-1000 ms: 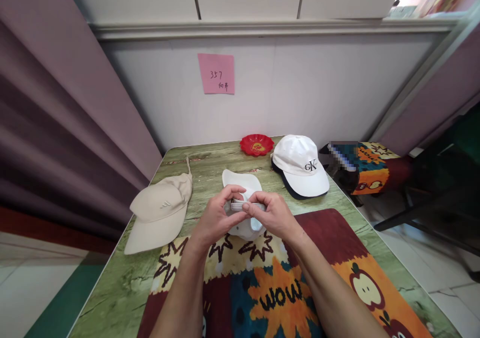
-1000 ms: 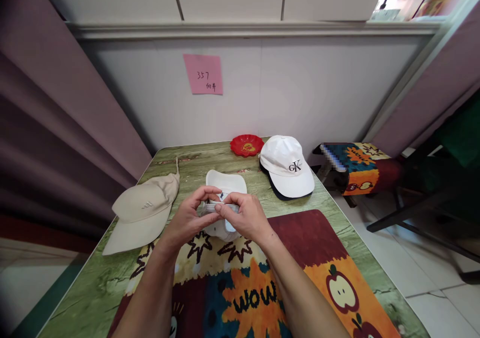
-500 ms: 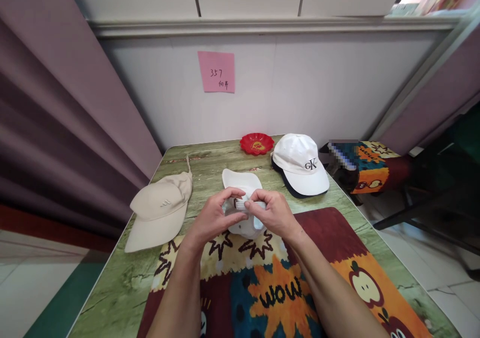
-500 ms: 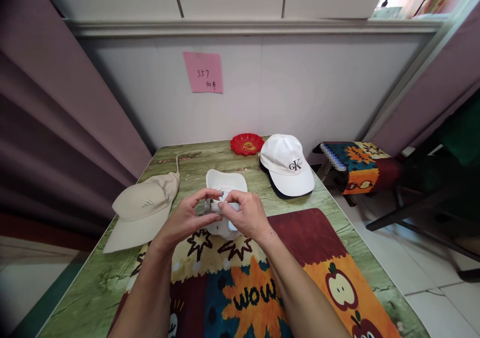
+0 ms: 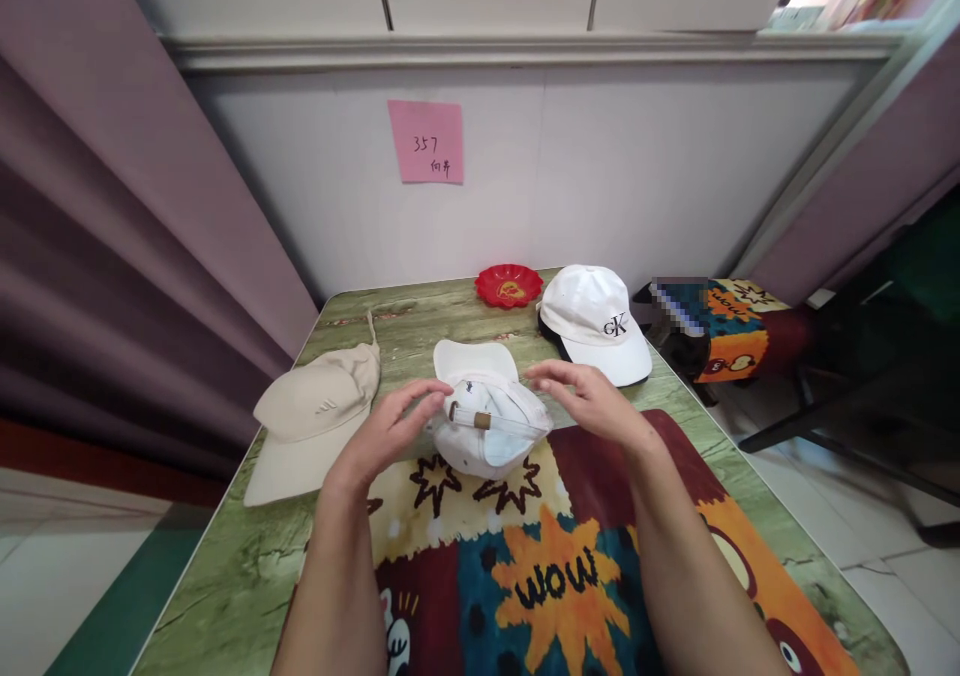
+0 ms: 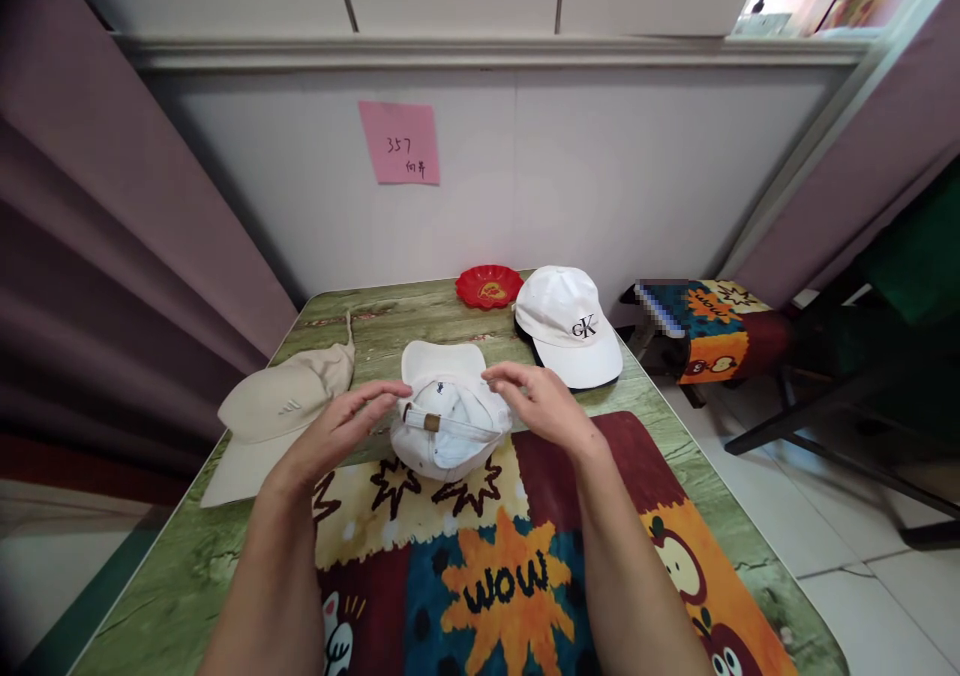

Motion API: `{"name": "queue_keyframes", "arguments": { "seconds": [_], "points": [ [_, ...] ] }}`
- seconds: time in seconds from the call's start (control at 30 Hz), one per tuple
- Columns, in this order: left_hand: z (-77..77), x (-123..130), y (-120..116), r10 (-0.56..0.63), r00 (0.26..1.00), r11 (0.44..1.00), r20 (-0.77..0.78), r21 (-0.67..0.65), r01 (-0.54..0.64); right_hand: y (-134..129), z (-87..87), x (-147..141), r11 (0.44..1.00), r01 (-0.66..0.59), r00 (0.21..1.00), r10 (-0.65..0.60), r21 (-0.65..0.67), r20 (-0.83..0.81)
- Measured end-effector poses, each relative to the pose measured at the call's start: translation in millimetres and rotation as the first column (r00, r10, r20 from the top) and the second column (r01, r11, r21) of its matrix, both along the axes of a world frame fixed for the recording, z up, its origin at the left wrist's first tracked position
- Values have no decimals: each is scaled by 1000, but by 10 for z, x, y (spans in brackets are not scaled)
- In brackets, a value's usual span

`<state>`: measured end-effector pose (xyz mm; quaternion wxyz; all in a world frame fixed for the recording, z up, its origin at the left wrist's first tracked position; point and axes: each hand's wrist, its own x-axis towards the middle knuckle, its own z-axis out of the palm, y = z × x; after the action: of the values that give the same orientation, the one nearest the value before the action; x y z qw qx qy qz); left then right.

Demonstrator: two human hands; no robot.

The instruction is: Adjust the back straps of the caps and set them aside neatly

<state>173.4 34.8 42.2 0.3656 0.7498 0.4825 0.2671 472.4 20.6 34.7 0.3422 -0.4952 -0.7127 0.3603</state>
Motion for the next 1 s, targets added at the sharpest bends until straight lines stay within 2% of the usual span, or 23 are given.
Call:
{"name": "queue_keyframes", "arguments": {
  "seconds": [0.1, 0.2, 0.3, 0.4, 0.5, 0.57, 0.6, 0.7, 0.8, 0.9, 1.0],
  "points": [
    [-36, -62, 19, 18, 1000, 998, 0, 66, -18, 38, -167, 187, 998, 41, 977, -51, 54, 206],
    [-78, -23, 24, -18, 999, 993, -39, 116, 23, 85, -374, 198, 998, -19, 928, -2, 52, 372],
    [-103, 67, 33, -95, 993, 989, -77, 110, 103, 146, -508, 83, 993, -109, 901, 77, 52, 427],
    [-83, 116, 37, -126, 989, 989, -79, 74, 132, 185, -484, -25, 983, -161, 911, 113, 92, 396],
    [-14, 81, 4, -117, 993, 992, 26, 55, 116, 159, -313, -62, 976, -166, 970, 136, 140, 202],
    [39, 38, -49, -71, 979, 997, 191, 19, 68, 103, -179, -68, 982, -142, 987, 150, 124, -60],
    [61, 25, -80, -32, 954, 999, 298, -13, 38, 69, -121, -75, 989, -115, 970, 133, 96, -204],
    [101, 60, -165, 123, 781, 991, 612, -120, -62, -25, -15, -130, 1000, 4, 850, -18, -29, -527],
    [101, 197, -174, 242, 617, 970, 748, -206, -131, -51, 12, -224, 982, 33, 717, -153, -187, -680],
    [58, 336, -80, 308, 554, 950, 773, -287, -127, 3, 0, -293, 939, -20, 590, -265, -342, -762],
    [-24, 410, 59, 302, 565, 945, 768, -320, -70, 67, -36, -318, 914, -68, 506, -313, -399, -803]
  ]
}}
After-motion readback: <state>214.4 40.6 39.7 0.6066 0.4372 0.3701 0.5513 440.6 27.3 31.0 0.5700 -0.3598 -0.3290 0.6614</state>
